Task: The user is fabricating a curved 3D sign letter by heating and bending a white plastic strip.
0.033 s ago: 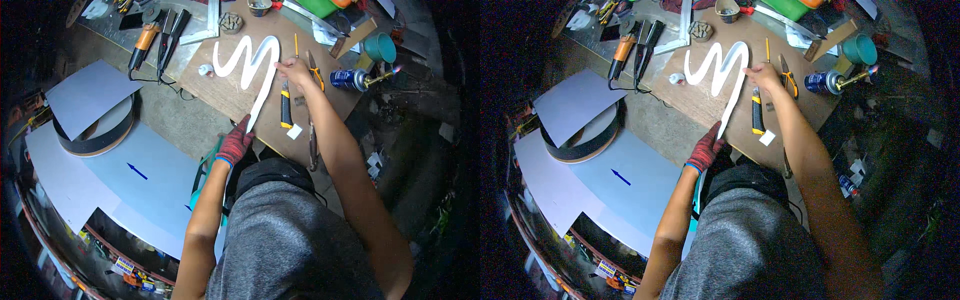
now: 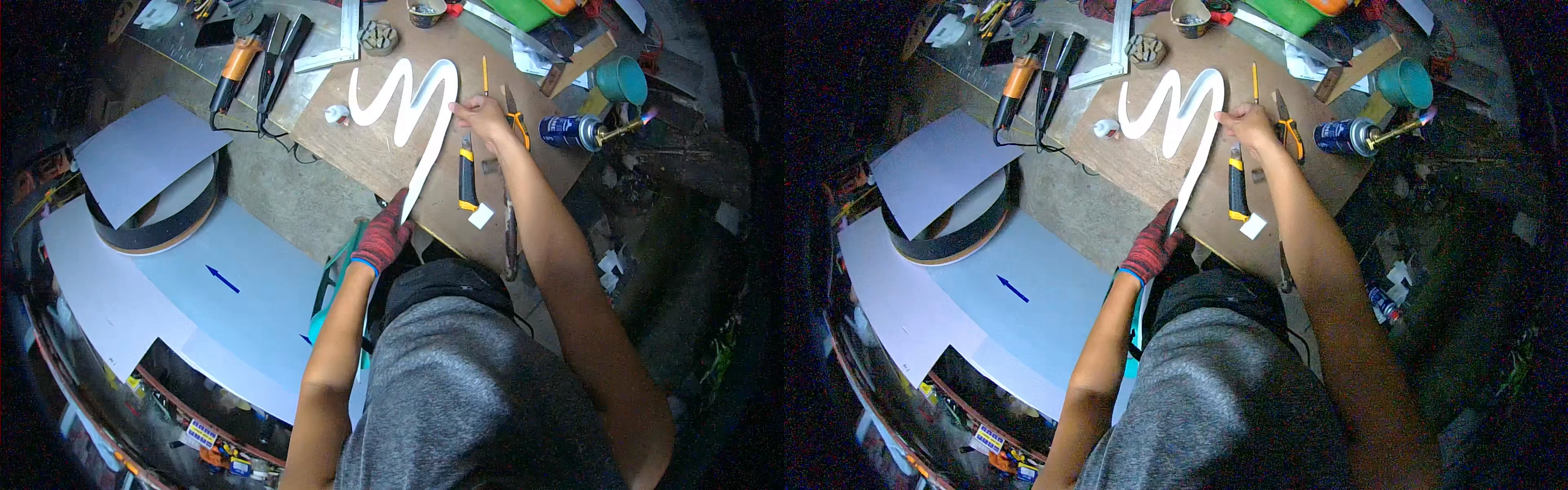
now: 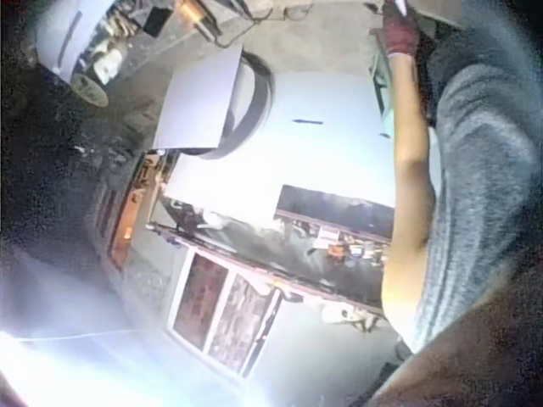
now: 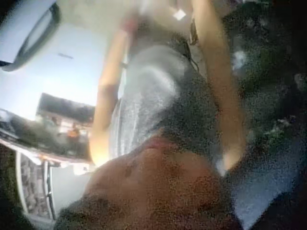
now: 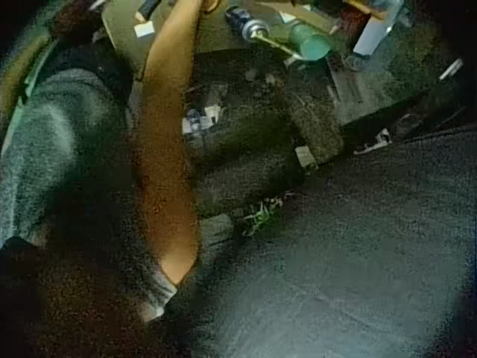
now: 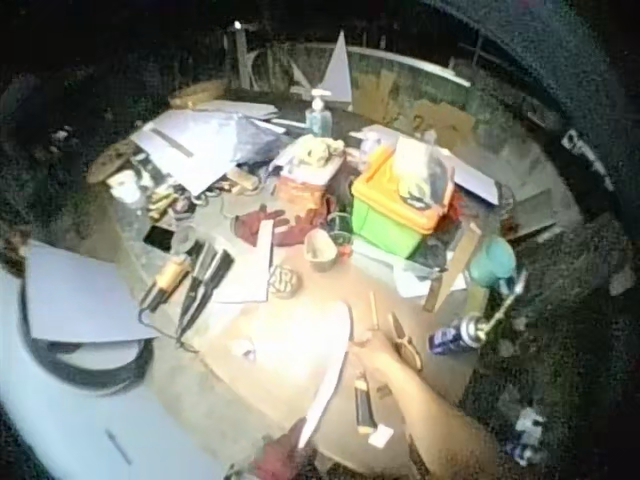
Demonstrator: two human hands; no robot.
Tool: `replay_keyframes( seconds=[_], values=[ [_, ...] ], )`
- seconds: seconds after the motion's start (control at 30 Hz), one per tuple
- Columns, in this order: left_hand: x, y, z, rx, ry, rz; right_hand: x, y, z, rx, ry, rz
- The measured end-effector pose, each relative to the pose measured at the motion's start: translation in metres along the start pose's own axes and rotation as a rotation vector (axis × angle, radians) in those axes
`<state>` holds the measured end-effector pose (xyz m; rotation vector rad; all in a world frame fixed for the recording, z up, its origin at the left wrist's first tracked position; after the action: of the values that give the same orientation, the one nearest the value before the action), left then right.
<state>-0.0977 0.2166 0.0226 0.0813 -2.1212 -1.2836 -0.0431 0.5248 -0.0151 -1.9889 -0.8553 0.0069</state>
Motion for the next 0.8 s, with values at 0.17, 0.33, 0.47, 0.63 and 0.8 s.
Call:
replay_keyframes(
  seconds=[0.17,0.33,0.47,0.63,0.8],
  values=[
    [-0.012,-0.028,-0.018,0.12,0.034,0.035,-0.001,-0.008,-0.007,0.0,0.014,-0.001],
    [-0.019,-0.036,-0.022,0.014,0.105,0.026,0.001,-0.004,-0.004,-0.019,0.008,0.01],
    [-0.017,-0.027,-0.021,-0.006,0.104,0.124,0.004,-0.002,-0.002,-0.012,0.003,0.001],
    [-0.008,-0.017,-0.012,0.046,0.002,0.162,0.007,-0.008,-0.005,-0.062,0.007,0.012],
    [-0.016,-0.041,0.006,1.02,-0.139,-0.143,0.002,-0.008,-0.003,-0.043,-0.03,-0.018]
  ],
)
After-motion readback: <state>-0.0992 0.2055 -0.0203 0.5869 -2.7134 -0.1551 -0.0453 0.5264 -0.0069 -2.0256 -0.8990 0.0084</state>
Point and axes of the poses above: each hand's wrist, its own z-axis towards the middle knuckle, its own x-axis out of the back of the hand, y = z × x, the point moved 1 cm from there along z, towards the middle knuckle, and after that the axes turned 13 degrees about y, right-handed, at the moved point
